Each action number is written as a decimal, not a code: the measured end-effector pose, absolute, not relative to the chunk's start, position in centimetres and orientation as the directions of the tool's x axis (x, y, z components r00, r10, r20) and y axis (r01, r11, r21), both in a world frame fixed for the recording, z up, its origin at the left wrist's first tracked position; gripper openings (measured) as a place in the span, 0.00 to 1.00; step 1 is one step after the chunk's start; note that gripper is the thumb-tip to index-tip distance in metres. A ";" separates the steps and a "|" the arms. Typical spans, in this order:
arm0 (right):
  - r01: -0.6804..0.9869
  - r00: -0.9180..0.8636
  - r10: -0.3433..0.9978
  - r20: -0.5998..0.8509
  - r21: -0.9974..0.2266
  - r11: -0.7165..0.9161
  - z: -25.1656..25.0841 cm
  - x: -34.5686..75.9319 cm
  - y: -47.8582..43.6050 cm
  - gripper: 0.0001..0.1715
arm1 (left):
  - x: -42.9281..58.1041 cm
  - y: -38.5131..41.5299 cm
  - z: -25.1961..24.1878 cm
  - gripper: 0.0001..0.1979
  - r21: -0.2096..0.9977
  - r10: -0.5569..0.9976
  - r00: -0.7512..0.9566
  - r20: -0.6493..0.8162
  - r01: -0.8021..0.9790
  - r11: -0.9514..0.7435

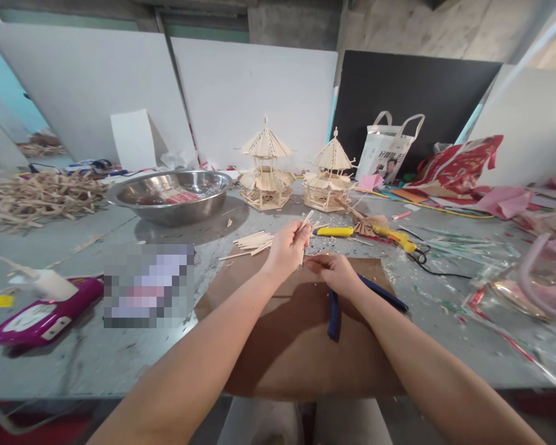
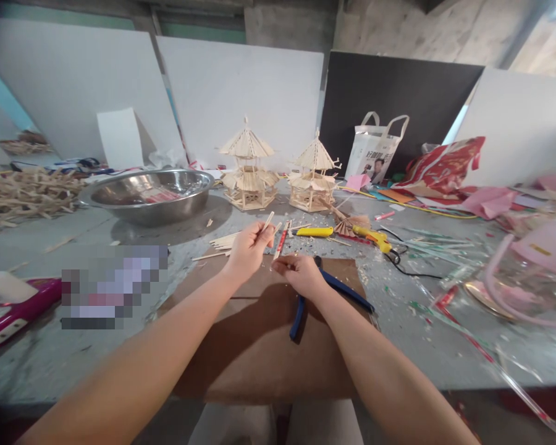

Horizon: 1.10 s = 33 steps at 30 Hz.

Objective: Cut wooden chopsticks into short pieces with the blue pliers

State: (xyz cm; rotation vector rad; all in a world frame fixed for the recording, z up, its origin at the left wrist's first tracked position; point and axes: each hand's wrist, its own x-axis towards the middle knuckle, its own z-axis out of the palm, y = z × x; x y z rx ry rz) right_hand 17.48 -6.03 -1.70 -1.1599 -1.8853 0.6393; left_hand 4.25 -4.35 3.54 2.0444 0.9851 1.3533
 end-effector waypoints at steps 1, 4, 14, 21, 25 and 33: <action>0.475 -0.259 0.893 0.368 -0.756 0.450 -1.6 17.3 -6.2 0.15 | 4.4 -4.7 3.7 0.13 0.733 0.782 0.234 0.578 0.270 -0.624; 0.449 -0.323 0.864 0.387 -0.740 0.500 -1.4 16.6 -6.8 0.14 | 4.9 -5.4 3.8 0.12 0.742 0.774 0.182 0.606 0.219 -0.633; 0.360 -0.393 0.811 0.434 -0.739 0.570 -2.0 14.9 -7.4 0.09 | 5.6 -6.4 3.7 0.12 0.758 0.776 0.142 0.615 0.166 -0.631; 0.356 -0.372 0.812 0.449 -0.739 0.572 -1.4 14.6 -7.9 0.09 | 5.5 -6.3 3.5 0.14 0.773 0.787 0.093 0.609 0.149 -0.616; 0.425 -0.282 0.844 0.457 -0.729 0.537 -0.9 15.3 -7.7 0.10 | 5.1 -5.2 2.9 0.15 0.805 0.825 0.043 0.564 0.197 -0.560; 0.677 -0.076 0.881 0.468 -0.624 0.390 -0.8 18.5 -5.8 0.11 | 4.3 -2.4 0.8 0.17 0.821 0.909 0.273 0.316 0.401 -0.406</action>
